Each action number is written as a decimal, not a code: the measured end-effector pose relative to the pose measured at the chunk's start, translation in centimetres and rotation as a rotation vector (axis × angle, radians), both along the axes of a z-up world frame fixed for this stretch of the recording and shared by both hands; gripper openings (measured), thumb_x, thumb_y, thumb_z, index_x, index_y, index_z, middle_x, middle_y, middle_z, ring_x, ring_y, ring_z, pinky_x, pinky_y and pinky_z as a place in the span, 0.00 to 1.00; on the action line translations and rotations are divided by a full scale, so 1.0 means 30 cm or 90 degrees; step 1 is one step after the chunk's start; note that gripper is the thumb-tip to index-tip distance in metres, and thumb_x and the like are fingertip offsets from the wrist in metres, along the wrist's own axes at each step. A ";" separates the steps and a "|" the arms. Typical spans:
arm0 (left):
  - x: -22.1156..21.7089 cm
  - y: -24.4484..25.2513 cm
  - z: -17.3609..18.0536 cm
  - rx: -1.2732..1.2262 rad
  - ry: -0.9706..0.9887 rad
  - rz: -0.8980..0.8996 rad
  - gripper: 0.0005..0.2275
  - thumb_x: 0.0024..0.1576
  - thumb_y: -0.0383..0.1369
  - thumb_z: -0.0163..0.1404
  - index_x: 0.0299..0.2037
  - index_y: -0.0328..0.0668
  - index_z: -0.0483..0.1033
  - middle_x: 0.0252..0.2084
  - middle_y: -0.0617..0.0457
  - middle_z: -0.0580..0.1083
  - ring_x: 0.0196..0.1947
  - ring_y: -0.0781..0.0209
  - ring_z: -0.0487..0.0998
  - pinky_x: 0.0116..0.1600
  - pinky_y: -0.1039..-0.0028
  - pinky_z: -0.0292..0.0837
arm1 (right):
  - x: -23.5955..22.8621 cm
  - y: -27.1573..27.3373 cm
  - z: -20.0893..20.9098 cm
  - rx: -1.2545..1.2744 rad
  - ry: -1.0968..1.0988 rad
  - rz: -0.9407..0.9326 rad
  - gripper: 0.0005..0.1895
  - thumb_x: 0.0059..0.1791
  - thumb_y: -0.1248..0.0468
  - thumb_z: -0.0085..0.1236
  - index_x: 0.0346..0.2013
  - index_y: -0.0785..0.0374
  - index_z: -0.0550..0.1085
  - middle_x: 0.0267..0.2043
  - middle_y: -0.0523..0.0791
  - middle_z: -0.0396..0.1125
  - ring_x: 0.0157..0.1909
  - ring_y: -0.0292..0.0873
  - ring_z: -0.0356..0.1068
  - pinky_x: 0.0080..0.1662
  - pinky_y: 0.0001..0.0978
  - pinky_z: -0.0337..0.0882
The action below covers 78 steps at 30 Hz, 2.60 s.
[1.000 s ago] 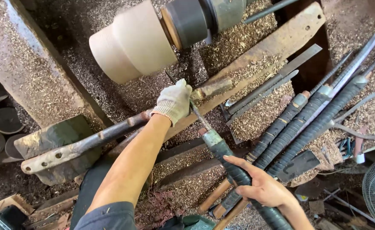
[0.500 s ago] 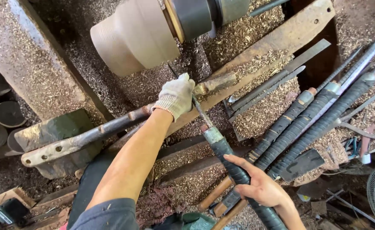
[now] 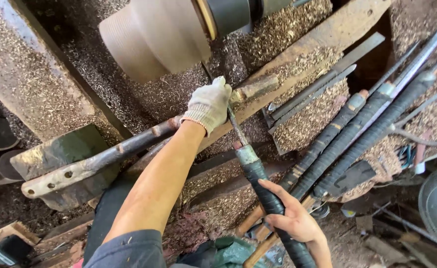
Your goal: The person sits at a treadle-powered lathe and shapes a wooden stick handle, holding a chisel against the spinning wood with one gloved hand while steadying the tool with the other. They reposition the workpiece and continue cutting along its length, then lift the shaped handle off the lathe at the end.
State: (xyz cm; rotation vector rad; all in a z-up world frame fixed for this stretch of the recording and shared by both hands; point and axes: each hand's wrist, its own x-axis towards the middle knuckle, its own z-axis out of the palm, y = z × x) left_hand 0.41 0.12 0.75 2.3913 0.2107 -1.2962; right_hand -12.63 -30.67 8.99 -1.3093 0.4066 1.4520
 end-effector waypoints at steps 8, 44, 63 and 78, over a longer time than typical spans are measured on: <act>0.006 0.001 0.015 -0.022 -0.019 0.007 0.19 0.54 0.17 0.51 0.56 0.35 0.67 0.49 0.42 0.70 0.40 0.49 0.79 0.42 0.65 0.81 | -0.095 0.045 0.001 -0.020 0.007 -0.084 0.47 0.38 0.75 0.59 0.72 0.53 0.60 0.31 0.45 0.64 0.26 0.39 0.69 0.29 0.30 0.71; 0.003 -0.002 -0.003 -0.004 -0.022 0.078 0.13 0.55 0.21 0.49 0.50 0.40 0.73 0.51 0.37 0.72 0.50 0.38 0.78 0.54 0.55 0.77 | 0.207 -0.055 0.018 -0.035 -0.046 0.207 0.48 0.37 0.73 0.62 0.71 0.54 0.60 0.35 0.43 0.68 0.29 0.35 0.65 0.33 0.28 0.70; -0.018 -0.004 -0.036 -0.010 -0.128 0.054 0.15 0.51 0.24 0.55 0.49 0.39 0.73 0.53 0.37 0.70 0.48 0.37 0.77 0.51 0.54 0.75 | 0.078 -0.116 -0.058 0.003 0.004 0.082 0.50 0.37 0.76 0.62 0.73 0.56 0.58 0.31 0.44 0.64 0.26 0.36 0.65 0.28 0.28 0.67; 0.011 0.017 -0.022 -0.027 0.001 -0.042 0.17 0.53 0.21 0.54 0.53 0.35 0.72 0.44 0.38 0.77 0.41 0.49 0.81 0.45 0.63 0.81 | -0.106 -0.050 -0.058 0.050 -0.060 -0.089 0.47 0.38 0.76 0.61 0.72 0.62 0.58 0.39 0.48 0.67 0.36 0.38 0.67 0.36 0.29 0.70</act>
